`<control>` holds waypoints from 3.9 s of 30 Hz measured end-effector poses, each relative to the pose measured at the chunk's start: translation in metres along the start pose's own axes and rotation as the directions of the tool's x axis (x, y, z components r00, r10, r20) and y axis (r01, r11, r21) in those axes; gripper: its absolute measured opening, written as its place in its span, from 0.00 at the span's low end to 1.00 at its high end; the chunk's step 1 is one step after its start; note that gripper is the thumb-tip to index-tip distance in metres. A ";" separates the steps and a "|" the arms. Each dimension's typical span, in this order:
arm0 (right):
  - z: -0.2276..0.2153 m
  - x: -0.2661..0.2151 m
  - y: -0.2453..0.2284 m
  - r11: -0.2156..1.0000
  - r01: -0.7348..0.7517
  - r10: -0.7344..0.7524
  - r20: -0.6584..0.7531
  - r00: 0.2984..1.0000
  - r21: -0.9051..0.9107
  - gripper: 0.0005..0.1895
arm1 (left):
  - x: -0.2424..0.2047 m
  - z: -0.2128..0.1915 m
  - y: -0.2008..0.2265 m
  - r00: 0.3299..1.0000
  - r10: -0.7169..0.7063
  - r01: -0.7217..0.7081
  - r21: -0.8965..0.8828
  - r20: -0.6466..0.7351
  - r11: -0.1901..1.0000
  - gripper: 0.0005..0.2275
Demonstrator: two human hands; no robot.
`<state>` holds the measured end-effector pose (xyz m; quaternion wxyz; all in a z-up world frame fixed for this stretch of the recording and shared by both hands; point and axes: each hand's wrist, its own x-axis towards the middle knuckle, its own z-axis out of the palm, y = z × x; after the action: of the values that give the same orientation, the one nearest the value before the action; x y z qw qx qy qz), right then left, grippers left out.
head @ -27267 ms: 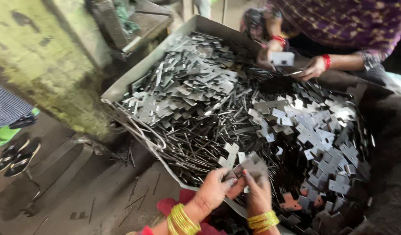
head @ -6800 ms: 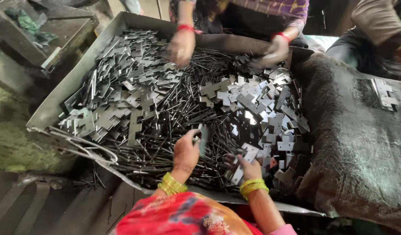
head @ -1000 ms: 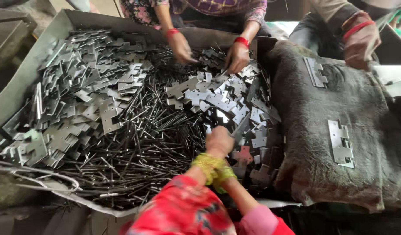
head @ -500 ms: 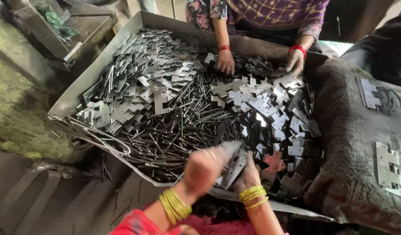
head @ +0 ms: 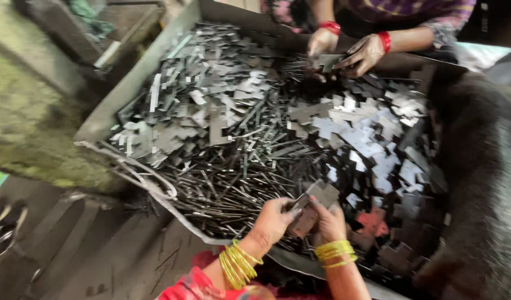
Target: The person repeatedly picks up small metal hinge plates and pins from a large bin and assembles them by hand. They insert the pins into the hinge plates and place the assembled units onto a nearby surface. The task is performed continuously with other workers visible in the background.
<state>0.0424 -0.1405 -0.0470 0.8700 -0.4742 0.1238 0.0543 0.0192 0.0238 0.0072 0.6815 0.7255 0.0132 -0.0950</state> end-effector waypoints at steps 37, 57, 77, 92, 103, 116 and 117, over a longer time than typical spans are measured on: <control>-0.143 -0.065 -0.231 0.051 0.276 -0.749 0.146 0.647 -0.960 0.26 | -0.023 -0.066 0.090 0.849 0.528 -0.480 0.411 -0.004 0.775 0.10; -0.046 0.064 0.006 -0.789 0.329 0.067 0.460 0.886 -0.519 0.08 | 0.054 -0.033 0.037 0.919 0.342 -0.170 0.585 -0.196 0.793 0.09; 0.001 -0.048 -0.126 0.892 0.410 -0.441 -0.165 0.882 -0.192 0.07 | 0.040 -0.097 0.045 0.874 0.288 -0.254 0.139 -0.391 0.957 0.07; -0.041 -0.008 -0.007 0.899 -0.383 0.420 -0.169 0.892 0.214 0.34 | 0.036 0.042 0.055 0.968 0.189 -0.249 0.550 0.164 0.797 0.12; 0.055 -0.030 -0.005 0.974 -0.190 0.192 -0.004 0.981 0.123 0.20 | -0.033 -0.005 -0.029 0.998 -0.020 0.017 -0.045 -0.060 0.999 0.08; 0.025 -0.045 -0.048 0.647 0.150 0.082 0.264 0.961 -0.748 0.15 | 0.046 -0.172 0.024 0.960 0.278 -0.122 0.831 -0.040 0.543 0.11; 0.001 -0.042 -0.053 0.584 0.178 -0.033 0.196 0.980 -0.792 0.13 | 0.064 -0.193 0.020 0.908 0.341 0.127 0.936 -0.242 0.327 0.11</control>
<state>0.0138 -0.1671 0.0079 0.5696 -0.8168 -0.0130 0.0903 0.1079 0.2066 0.0273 0.1235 0.9851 0.0448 0.1112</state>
